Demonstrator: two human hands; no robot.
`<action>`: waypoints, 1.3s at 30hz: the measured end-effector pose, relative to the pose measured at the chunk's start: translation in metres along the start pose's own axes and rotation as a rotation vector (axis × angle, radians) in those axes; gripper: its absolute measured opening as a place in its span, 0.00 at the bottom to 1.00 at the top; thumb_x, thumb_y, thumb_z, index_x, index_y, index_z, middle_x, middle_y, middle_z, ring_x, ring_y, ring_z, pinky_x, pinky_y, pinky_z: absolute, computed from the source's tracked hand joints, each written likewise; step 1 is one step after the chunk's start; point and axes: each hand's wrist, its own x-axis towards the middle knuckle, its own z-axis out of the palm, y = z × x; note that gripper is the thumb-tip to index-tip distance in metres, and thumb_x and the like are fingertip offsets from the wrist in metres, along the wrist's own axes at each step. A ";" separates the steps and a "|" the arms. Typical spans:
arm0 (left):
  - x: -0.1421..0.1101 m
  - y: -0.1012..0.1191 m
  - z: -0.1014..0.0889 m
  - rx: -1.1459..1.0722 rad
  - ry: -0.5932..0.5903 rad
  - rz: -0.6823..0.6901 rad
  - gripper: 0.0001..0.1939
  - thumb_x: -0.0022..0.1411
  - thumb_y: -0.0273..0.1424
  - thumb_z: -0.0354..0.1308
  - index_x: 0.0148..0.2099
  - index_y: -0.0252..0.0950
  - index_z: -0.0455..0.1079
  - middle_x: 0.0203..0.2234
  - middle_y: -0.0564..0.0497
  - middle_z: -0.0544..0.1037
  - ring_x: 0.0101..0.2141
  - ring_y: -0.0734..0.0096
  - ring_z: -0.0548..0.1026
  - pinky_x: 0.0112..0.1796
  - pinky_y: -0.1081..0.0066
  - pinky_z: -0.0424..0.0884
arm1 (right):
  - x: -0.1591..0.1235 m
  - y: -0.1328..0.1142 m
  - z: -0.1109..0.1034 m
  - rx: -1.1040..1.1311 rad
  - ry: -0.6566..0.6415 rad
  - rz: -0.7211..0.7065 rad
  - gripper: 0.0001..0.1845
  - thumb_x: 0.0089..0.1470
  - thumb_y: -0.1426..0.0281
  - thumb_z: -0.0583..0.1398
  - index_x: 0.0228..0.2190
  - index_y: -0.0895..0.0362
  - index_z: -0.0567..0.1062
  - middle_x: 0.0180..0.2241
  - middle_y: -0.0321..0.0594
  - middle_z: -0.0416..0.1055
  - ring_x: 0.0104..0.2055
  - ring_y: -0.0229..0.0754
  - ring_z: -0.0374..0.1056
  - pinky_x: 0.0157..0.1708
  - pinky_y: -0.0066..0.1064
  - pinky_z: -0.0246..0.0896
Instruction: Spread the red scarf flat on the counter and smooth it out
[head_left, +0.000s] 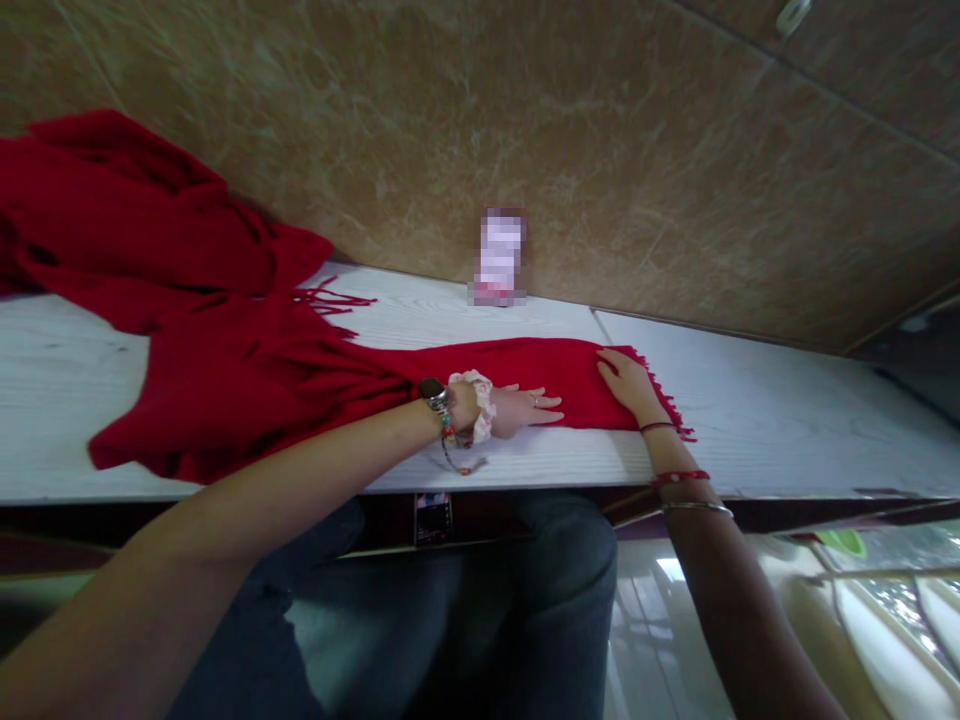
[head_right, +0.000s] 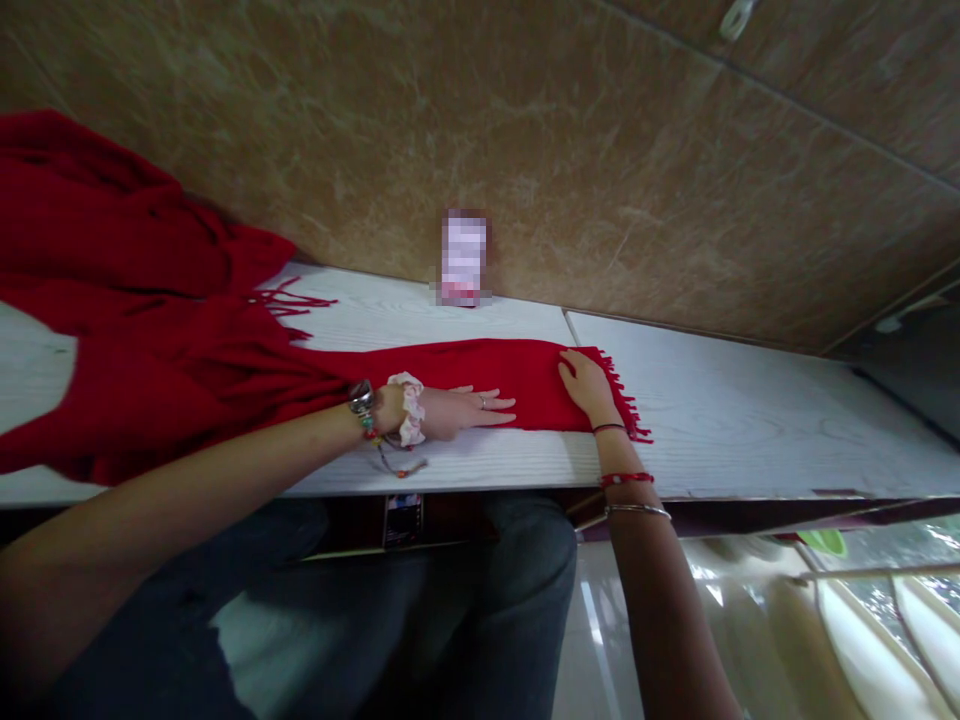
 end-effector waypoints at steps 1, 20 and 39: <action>-0.003 -0.003 0.001 0.013 0.010 0.013 0.41 0.43 0.15 0.44 0.60 0.47 0.51 0.61 0.54 0.49 0.59 0.62 0.47 0.53 0.50 0.52 | 0.000 -0.001 -0.001 -0.003 0.003 -0.005 0.20 0.52 0.70 0.49 0.43 0.64 0.71 0.46 0.49 0.69 0.49 0.45 0.64 0.51 0.39 0.56; 0.012 0.001 -0.006 0.231 0.402 -0.115 0.13 0.64 0.31 0.43 0.44 0.41 0.69 0.38 0.52 0.73 0.37 0.72 0.72 0.28 0.75 0.64 | -0.056 -0.049 -0.042 0.137 -0.161 -0.447 0.15 0.53 0.67 0.54 0.42 0.56 0.71 0.41 0.43 0.72 0.45 0.44 0.66 0.45 0.39 0.63; 0.011 0.006 0.009 0.500 0.553 -0.033 0.09 0.62 0.29 0.47 0.42 0.35 0.67 0.31 0.49 0.73 0.32 0.70 0.72 0.25 0.73 0.60 | -0.076 -0.033 -0.024 -0.056 0.227 -0.275 0.08 0.51 0.75 0.52 0.30 0.56 0.70 0.30 0.42 0.71 0.34 0.44 0.66 0.36 0.35 0.63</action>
